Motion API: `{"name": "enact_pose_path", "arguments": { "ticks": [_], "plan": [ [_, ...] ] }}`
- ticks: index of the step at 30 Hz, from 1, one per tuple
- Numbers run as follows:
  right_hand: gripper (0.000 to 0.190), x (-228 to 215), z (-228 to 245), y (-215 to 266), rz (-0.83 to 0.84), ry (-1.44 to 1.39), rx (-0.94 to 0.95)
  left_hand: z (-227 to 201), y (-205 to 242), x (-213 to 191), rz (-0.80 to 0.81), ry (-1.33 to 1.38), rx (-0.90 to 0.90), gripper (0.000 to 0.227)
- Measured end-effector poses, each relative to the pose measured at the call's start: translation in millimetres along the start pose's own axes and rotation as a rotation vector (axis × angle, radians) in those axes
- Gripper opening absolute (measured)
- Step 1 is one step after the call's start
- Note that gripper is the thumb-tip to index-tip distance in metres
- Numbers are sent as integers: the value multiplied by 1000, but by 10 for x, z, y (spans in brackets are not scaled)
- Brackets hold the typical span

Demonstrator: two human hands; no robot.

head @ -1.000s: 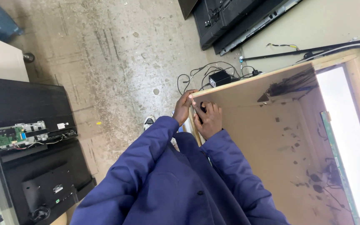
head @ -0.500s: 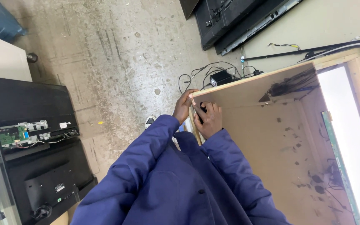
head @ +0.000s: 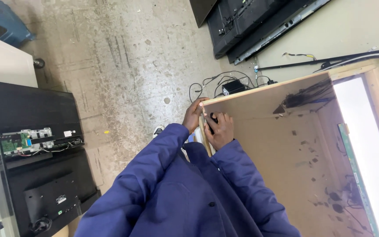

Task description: The person manipulates the edge of a flat screen panel by hand while it is positioned on a workbench, then moves around the workstation and touches the screen surface.

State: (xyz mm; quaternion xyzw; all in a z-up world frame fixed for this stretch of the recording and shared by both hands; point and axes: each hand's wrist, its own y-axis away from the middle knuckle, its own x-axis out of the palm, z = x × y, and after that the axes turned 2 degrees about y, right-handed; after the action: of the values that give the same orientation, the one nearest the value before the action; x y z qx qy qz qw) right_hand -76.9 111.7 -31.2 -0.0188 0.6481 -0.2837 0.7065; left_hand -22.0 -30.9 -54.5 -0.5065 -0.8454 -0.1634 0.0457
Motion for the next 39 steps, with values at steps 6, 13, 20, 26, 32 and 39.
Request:
{"name": "enact_pose_path", "arguments": {
  "ticks": [6, 13, 20, 26, 32, 39],
  "plan": [
    [41, 27, 9, -20, 16, 34, 26, -24, 17, 18, 13, -22, -6, 34],
    [29, 5, -6, 10, -21, -48, 13, -6, 22, -6, 24, 1, -19, 34],
    [34, 34, 8, 0, 23, -10, 42, -95, 59, 21, 35, 20, -48, 35],
    [19, -129, 70, -25, 26, -75, 4, 141, -34, -31, -3, -22, -20, 33],
    [56, -205, 137, -162, 42, -113, -11, 205, -67, -51, 7, -37, -25, 33],
    [54, -119, 95, -31, -33, -41, -27, 73, -8, -34, 15, -11, -25, 33]
  ]
}}
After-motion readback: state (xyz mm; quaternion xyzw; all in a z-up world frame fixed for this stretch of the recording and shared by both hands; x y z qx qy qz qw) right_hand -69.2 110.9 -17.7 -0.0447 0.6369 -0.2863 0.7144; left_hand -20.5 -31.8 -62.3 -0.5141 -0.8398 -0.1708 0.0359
